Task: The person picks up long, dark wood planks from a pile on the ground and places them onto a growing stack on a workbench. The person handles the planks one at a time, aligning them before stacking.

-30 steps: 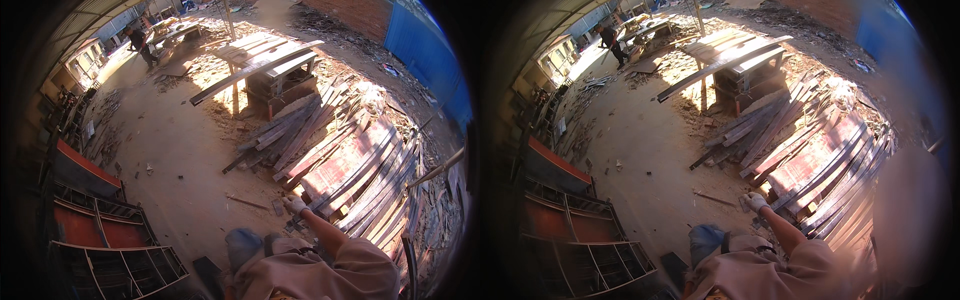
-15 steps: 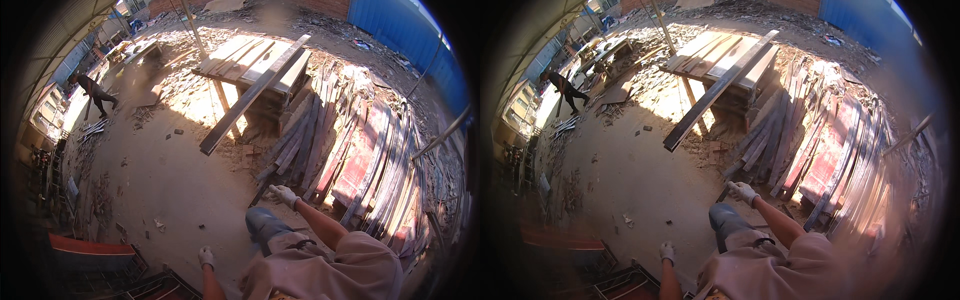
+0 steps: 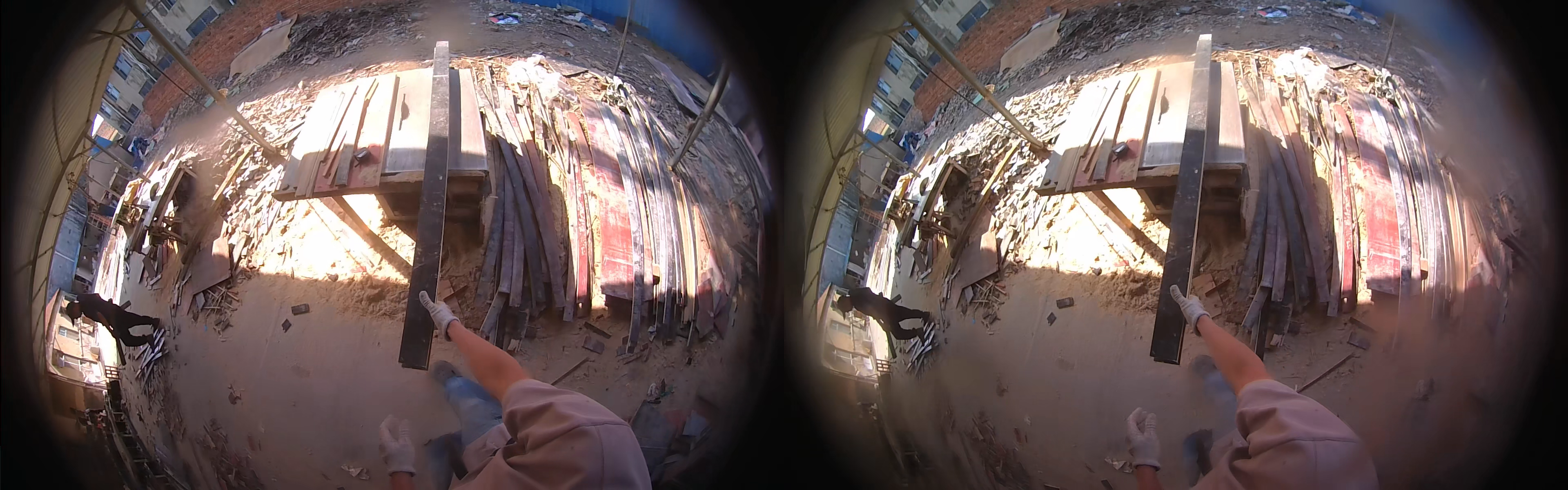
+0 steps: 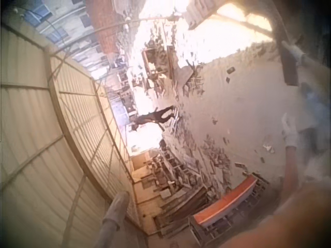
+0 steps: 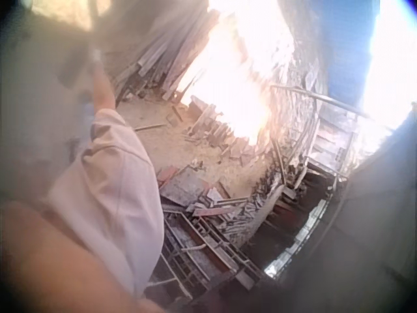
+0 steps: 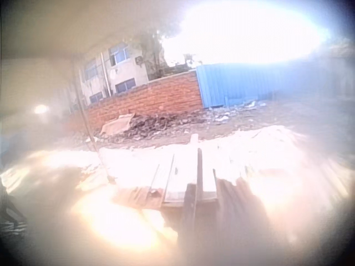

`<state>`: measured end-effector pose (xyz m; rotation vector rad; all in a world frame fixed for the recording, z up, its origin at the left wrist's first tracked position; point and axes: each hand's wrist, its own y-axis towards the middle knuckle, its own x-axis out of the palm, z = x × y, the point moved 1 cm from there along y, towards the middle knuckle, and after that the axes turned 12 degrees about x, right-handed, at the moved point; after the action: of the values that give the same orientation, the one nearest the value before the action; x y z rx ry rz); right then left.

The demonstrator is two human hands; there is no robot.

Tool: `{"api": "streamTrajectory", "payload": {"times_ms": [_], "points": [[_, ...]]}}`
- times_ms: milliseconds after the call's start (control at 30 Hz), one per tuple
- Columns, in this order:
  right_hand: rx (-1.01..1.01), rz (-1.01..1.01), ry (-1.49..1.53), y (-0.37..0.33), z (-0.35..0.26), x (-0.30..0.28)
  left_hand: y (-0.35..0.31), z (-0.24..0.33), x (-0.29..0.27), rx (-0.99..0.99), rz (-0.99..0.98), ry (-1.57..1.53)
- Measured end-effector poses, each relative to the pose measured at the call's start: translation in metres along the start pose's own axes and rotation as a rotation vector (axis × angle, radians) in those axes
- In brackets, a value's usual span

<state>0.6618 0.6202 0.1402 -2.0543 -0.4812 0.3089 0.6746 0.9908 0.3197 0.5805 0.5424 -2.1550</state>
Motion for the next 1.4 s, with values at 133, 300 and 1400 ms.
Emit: {"api": "streamTrajectory", "payload": {"times_ms": [133, 300, 1400], "points": [[-0.033, 0.171, 0.146, 0.008, -0.001, 0.005, 0.134, 0.042, 0.016, 0.225, -0.189, 0.131], [-0.006, 0.080, 0.281, -0.139, 0.013, 0.052, 0.281, 0.104, 0.059, 0.252, -0.452, 0.314], [0.163, -0.693, 1.268, -0.236, 0.103, 0.059, 0.053, 0.003, -0.147, 0.214, -0.841, 0.326]]}}
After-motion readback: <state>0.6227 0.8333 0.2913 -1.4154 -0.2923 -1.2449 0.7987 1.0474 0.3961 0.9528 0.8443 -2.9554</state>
